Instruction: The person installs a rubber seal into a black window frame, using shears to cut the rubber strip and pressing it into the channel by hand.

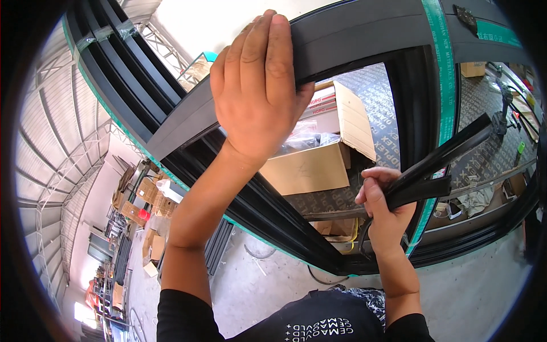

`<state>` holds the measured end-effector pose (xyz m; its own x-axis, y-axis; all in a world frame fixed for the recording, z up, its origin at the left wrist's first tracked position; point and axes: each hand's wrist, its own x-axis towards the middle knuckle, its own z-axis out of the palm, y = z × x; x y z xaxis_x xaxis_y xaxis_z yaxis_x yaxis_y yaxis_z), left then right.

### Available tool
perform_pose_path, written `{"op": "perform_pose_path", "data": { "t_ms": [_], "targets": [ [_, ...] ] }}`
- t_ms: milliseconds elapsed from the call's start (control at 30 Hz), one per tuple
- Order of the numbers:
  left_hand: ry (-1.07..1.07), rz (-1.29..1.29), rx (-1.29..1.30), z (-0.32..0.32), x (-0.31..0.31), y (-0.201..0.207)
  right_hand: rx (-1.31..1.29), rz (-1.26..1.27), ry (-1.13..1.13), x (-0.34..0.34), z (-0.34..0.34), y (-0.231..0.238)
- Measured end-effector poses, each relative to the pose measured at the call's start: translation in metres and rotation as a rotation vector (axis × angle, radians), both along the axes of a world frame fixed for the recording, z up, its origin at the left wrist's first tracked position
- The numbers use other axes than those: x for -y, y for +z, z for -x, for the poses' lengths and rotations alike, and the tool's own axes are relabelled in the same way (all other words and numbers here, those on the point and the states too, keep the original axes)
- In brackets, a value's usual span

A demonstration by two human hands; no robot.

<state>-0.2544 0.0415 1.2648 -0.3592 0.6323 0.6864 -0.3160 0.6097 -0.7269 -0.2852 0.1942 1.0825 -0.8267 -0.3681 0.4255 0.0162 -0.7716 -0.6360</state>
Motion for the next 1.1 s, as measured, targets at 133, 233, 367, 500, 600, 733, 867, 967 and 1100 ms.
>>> {"op": "perform_pose_path", "data": {
  "t_ms": [133,233,367,500,600,733,867,967,1100],
  "targets": [
    [-0.102,0.009,-0.056,0.009,0.000,-0.003,0.034,-0.067,0.033,-0.010,-0.003,-0.008],
    [-0.083,-0.011,-0.056,0.008,-0.001,-0.003,0.038,-0.108,0.032,-0.016,-0.005,-0.015],
    [-0.067,-0.044,-0.092,0.013,-0.009,-0.006,0.053,-0.093,0.073,-0.019,-0.007,-0.022],
    [-0.118,-0.077,-0.156,0.033,-0.016,-0.012,0.070,-0.171,0.102,-0.026,-0.007,-0.027],
    [-0.126,-0.053,-0.180,0.035,-0.017,-0.011,0.079,-0.168,0.110,-0.036,-0.005,-0.033],
    [-0.104,-0.080,-0.185,0.034,-0.019,-0.012,0.091,-0.177,0.122,-0.044,-0.006,-0.040],
    [-0.072,-0.097,-0.218,0.032,-0.023,-0.015,0.100,-0.209,0.138,-0.047,-0.008,-0.046],
    [0.010,-0.100,-0.059,0.010,-0.020,-0.011,0.116,-0.231,0.134,-0.057,-0.005,-0.050],
    [0.092,-0.049,-0.019,-0.020,-0.002,-0.003,0.183,-0.310,0.077,-0.073,0.006,-0.057]
  ]
}}
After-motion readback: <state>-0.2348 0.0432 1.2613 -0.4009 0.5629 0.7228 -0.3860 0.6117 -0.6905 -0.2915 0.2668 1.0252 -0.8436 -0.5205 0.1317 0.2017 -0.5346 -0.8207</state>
